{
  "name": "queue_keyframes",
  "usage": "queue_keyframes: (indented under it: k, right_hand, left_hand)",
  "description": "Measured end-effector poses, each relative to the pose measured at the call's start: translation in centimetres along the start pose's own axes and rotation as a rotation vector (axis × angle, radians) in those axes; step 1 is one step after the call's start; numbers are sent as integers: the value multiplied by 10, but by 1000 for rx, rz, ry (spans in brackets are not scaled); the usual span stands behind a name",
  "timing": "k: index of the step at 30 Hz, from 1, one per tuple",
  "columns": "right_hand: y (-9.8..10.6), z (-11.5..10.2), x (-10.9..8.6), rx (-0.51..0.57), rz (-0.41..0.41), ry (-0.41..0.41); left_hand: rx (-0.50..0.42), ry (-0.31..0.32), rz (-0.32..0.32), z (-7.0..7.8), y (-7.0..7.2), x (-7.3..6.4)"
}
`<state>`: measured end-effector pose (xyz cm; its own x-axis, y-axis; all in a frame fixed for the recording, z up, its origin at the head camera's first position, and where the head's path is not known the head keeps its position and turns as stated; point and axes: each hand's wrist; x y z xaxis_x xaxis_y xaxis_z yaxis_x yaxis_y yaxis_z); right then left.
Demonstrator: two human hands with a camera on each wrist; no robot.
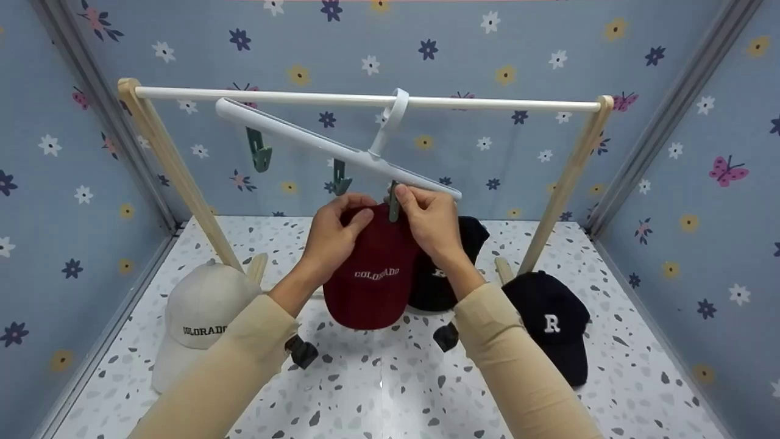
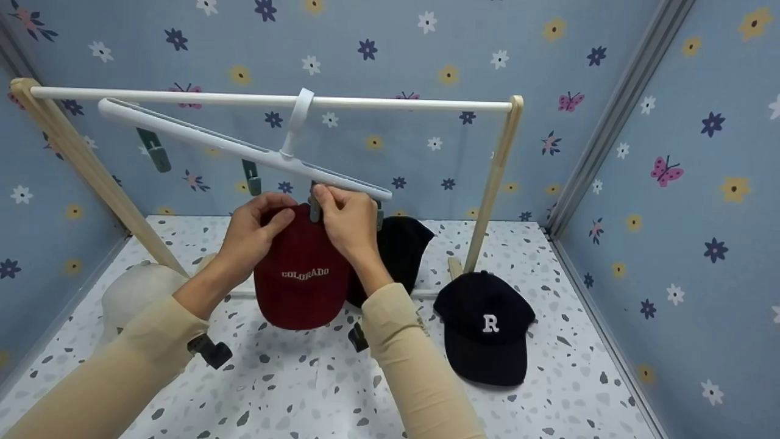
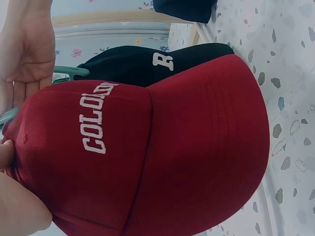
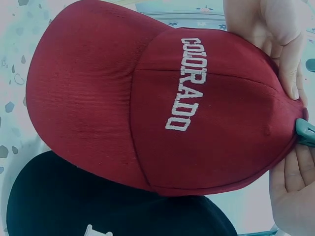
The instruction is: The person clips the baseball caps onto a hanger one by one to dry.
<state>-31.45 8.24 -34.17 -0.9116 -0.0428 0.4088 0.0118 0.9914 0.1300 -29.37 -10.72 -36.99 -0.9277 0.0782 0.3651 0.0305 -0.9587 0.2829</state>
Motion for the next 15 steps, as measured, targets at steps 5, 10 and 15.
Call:
queue_keyframes:
  k: [5, 10, 15]
  right_hand:
    - [-1, -1, 0, 6, -13, -11]
    - [1, -2, 0, -4, -32, -1]
    - [5, -2, 0, -8, -79, 13]
  left_hand:
    - [-1, -13, 8, -1, 1, 0]
    - [12, -34, 4, 0, 3, 0]
    - [55, -55, 3, 0, 6, -1]
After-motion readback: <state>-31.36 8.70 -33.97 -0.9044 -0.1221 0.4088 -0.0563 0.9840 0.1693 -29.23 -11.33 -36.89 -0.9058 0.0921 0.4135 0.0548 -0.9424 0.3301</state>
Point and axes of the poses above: each hand's wrist, its own x-axis towards the middle knuckle, its own y-axis out of the back of the hand, z = x × y, and after that the axes turned 5 degrees about x, right-handed
